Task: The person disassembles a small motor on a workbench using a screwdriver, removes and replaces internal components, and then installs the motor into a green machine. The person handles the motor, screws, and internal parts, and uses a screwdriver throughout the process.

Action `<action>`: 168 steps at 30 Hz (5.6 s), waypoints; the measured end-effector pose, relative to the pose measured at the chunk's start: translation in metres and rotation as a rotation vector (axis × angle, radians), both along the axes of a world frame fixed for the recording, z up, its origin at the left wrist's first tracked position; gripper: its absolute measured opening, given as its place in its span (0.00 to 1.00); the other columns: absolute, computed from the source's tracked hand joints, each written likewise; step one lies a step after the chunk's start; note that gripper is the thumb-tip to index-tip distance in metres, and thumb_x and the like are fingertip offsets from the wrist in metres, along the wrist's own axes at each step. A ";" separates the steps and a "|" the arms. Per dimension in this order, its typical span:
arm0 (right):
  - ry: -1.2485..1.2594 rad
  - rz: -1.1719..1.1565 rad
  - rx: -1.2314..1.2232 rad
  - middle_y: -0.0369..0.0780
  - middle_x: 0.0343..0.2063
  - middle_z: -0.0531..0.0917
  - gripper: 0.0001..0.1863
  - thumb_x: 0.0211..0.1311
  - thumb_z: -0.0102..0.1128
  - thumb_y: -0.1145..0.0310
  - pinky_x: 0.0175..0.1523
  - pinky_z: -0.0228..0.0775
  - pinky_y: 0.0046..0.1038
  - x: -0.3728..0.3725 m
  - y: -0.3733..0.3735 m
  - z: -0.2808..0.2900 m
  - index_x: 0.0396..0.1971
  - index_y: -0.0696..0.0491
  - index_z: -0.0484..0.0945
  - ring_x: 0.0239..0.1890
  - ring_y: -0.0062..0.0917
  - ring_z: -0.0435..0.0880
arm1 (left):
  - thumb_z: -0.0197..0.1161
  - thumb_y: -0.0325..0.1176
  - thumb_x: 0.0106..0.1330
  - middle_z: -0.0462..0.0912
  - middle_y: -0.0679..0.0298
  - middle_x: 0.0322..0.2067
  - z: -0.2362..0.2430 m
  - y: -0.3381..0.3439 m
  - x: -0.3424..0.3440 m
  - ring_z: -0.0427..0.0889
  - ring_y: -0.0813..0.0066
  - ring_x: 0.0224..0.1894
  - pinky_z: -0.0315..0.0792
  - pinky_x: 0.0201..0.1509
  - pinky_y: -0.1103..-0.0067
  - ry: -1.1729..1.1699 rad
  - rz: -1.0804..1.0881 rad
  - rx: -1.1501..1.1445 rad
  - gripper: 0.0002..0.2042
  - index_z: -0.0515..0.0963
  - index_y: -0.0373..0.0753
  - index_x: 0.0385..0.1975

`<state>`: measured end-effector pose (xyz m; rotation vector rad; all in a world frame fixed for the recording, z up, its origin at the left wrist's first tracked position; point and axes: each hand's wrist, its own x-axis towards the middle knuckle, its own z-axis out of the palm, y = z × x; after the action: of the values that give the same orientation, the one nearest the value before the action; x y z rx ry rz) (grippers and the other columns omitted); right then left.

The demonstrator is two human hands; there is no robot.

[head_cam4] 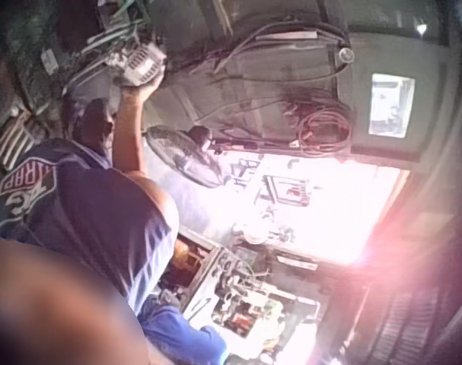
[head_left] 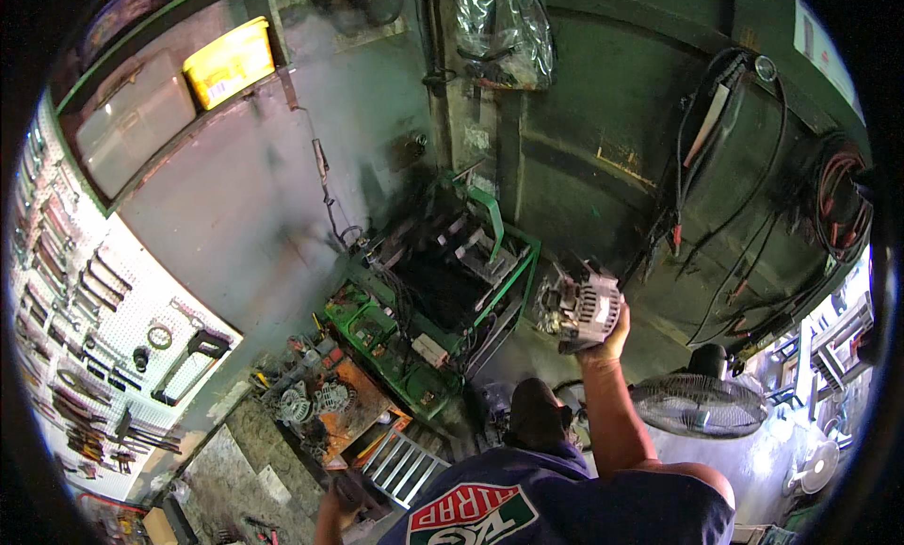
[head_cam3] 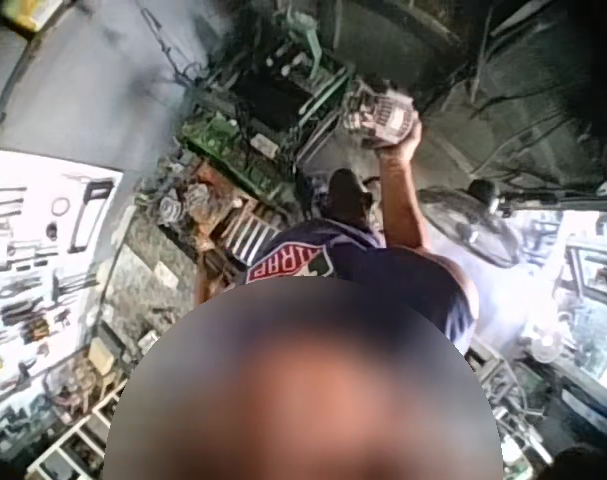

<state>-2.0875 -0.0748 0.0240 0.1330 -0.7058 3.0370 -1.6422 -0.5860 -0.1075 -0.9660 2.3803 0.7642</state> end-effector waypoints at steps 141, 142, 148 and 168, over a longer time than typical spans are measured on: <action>2.007 0.499 2.089 0.59 0.55 0.89 0.36 0.82 0.59 0.36 0.65 0.84 0.50 -0.449 -0.195 0.175 0.56 0.59 0.88 0.59 0.50 0.92 | 0.78 0.54 0.68 0.77 0.41 0.73 0.039 0.176 -0.777 0.75 0.37 0.75 0.66 0.78 0.44 0.864 -0.055 -0.161 0.40 0.72 0.34 0.72; 1.586 0.889 2.514 0.60 0.50 0.92 0.40 0.82 0.56 0.31 0.62 0.86 0.51 -0.453 -0.197 0.176 0.50 0.60 0.91 0.55 0.50 0.94 | 0.77 0.53 0.69 0.78 0.41 0.72 0.039 0.174 -0.779 0.76 0.37 0.75 0.66 0.77 0.44 0.801 -0.040 -0.160 0.39 0.72 0.34 0.72; 1.822 1.536 1.483 0.53 0.51 0.94 0.34 0.82 0.63 0.38 0.66 0.82 0.44 -0.449 -0.181 0.182 0.56 0.60 0.90 0.57 0.47 0.93 | 0.78 0.51 0.68 0.79 0.42 0.70 0.027 0.171 -0.785 0.76 0.37 0.75 0.65 0.81 0.46 0.818 -0.043 -0.215 0.38 0.73 0.33 0.71; 2.187 1.093 1.884 0.52 0.57 0.91 0.24 0.73 0.70 0.51 0.71 0.79 0.51 -0.475 -0.192 0.184 0.58 0.53 0.90 0.63 0.52 0.88 | 0.77 0.55 0.70 0.72 0.41 0.78 0.044 0.175 -0.778 0.67 0.40 0.83 0.58 0.87 0.48 0.718 -0.066 -0.123 0.45 0.68 0.32 0.78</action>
<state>-2.5629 -0.2669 0.2077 -2.1599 1.6054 0.3831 -2.4204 -0.4109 -0.0632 -0.7271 3.0800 1.0862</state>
